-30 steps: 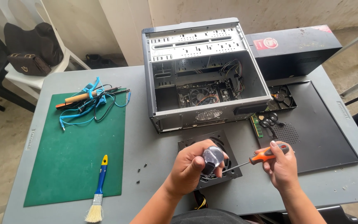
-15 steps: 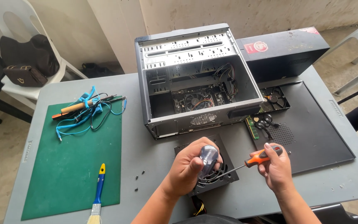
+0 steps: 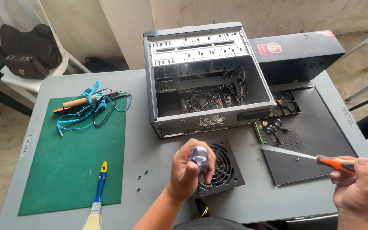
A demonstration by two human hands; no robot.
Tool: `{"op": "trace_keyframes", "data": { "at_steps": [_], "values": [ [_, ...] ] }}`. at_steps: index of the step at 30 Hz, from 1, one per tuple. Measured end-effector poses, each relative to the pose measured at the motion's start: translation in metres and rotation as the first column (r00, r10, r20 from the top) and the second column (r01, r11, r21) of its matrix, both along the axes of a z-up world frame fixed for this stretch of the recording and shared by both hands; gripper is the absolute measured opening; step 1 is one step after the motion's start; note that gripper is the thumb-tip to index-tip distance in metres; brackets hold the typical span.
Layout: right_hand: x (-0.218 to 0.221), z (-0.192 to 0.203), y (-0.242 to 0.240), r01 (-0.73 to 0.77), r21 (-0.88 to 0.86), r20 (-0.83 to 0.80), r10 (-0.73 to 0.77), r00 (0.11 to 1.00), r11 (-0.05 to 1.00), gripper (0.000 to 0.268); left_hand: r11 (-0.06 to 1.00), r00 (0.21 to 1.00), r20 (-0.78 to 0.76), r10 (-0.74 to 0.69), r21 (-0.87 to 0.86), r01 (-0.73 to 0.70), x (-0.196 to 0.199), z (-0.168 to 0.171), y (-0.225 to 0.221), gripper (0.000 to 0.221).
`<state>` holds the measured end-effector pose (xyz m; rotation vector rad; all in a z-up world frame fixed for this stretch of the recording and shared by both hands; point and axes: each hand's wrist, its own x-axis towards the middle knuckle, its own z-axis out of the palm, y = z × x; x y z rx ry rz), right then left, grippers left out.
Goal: Removing screws from a power supply unit fan and then installing the unit into a computer case.
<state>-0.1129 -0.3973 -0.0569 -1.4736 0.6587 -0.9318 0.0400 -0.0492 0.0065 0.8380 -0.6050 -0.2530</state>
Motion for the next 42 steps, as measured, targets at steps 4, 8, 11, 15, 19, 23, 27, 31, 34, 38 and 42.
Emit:
{"op": "trace_keyframes", "data": {
  "at_steps": [4,8,11,15,19,23,27,31,34,38,42],
  "values": [
    [-0.027,-0.071,-0.025,0.128,0.063,0.023,-0.129,0.991,0.990,0.018,0.984,0.996,-0.067,-0.066,0.162,0.076,0.010,0.005,0.000,0.074],
    [-0.043,-0.115,-0.003,0.096,-0.170,-0.215,-0.132,0.968,0.981,0.020,0.957,0.967,-0.145,-0.211,0.171,0.235,0.007,-0.018,0.000,0.074],
    [-0.066,-0.168,-0.035,-0.226,-0.526,-0.680,-0.247,0.690,0.820,0.011,0.940,0.940,-0.219,-0.263,0.163,0.301,0.001,-0.010,-0.007,0.069],
    [-0.002,-0.103,-0.018,-0.451,-0.477,-0.859,-0.291,0.422,0.755,0.027,0.946,0.941,-0.249,-0.229,0.171,0.276,0.001,-0.009,-0.013,0.054],
    [0.040,0.120,0.107,-0.708,-0.490,-0.516,0.485,0.706,0.509,0.050,0.904,0.905,-0.305,-0.296,0.217,0.369,0.002,-0.010,-0.016,0.045],
    [0.073,0.191,0.171,-0.789,-0.563,-0.723,0.608,0.328,-0.244,0.087,0.896,0.952,0.056,-0.300,0.359,0.261,0.010,-0.026,-0.020,0.036],
    [0.091,0.193,0.195,-0.596,-0.610,-0.775,0.552,0.308,-0.522,0.013,0.799,0.991,0.043,-0.126,0.597,0.076,0.034,-0.033,0.019,0.026],
    [0.090,0.182,0.205,-0.499,-0.637,-0.767,0.424,0.481,-0.587,0.013,0.636,0.990,-0.134,0.039,0.768,0.078,0.039,-0.127,0.051,0.059],
    [0.085,0.169,0.206,-0.471,-0.627,-0.766,0.380,0.518,-0.621,0.023,0.658,0.984,-0.172,0.054,0.747,0.095,0.033,-0.169,0.051,0.060],
    [0.076,0.159,0.186,-0.588,-0.439,-0.888,0.230,0.397,-0.680,0.039,0.699,0.983,-0.142,0.114,0.715,0.022,0.035,-0.196,0.048,0.046],
    [0.066,0.147,0.189,-0.791,0.007,-0.965,-0.211,0.156,-0.612,0.018,0.699,0.981,-0.150,0.125,0.715,0.020,0.032,-0.187,0.050,0.045]
  ]
}}
